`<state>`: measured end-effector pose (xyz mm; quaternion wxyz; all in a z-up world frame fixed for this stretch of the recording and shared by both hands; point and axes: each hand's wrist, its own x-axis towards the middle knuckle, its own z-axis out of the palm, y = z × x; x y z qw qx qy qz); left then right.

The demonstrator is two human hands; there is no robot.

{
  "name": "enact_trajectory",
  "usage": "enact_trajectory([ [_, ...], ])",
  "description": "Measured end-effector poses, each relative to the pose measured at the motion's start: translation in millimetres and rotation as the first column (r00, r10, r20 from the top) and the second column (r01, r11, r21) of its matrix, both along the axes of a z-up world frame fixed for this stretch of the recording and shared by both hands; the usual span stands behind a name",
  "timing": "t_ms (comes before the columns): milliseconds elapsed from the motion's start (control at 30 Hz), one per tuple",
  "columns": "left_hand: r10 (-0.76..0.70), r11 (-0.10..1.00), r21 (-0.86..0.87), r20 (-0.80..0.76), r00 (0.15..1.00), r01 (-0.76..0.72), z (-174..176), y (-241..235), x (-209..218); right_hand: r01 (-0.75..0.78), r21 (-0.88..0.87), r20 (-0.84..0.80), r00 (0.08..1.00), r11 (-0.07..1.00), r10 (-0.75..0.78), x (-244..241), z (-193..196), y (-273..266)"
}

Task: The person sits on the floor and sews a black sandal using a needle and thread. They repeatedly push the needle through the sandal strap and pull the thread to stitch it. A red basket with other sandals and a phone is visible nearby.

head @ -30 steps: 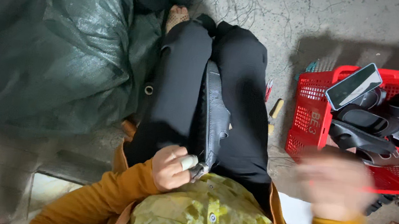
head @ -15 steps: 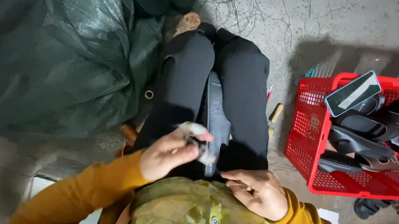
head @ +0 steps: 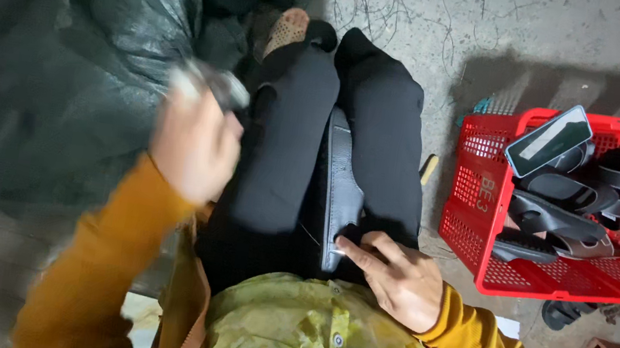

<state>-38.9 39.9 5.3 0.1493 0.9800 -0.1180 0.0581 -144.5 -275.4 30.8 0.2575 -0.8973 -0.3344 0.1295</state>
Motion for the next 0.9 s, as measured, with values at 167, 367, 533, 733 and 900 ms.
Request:
enact_trajectory([
  [167,-0.414,0.698,-0.684,-0.143,0.899,0.213,-23,-54,-102,-0.005,-0.051,0.026,1.0,0.999,0.006,1,0,1],
  [367,-0.427,0.661,-0.731,-0.185,0.885,0.167,-41,-68,-109,-0.074,-0.119,0.053,0.995,0.99,0.081,3,0,-1],
  [533,-0.321,0.69,-0.704,-0.091,0.943,0.168,-52,-86,-108,-0.056,-0.176,0.092,0.993,0.983,0.073,-9,-28,14],
  [733,-0.249,0.647,-0.752,-0.052,0.967,0.126,-45,-76,-120,0.114,0.116,0.096,0.987,0.987,-0.126,-17,-36,12],
  [900,-0.804,0.051,-0.802,-0.387,0.452,-0.595,-2,-61,-119,0.054,0.102,0.059,0.996,0.993,-0.06,-21,-23,10],
])
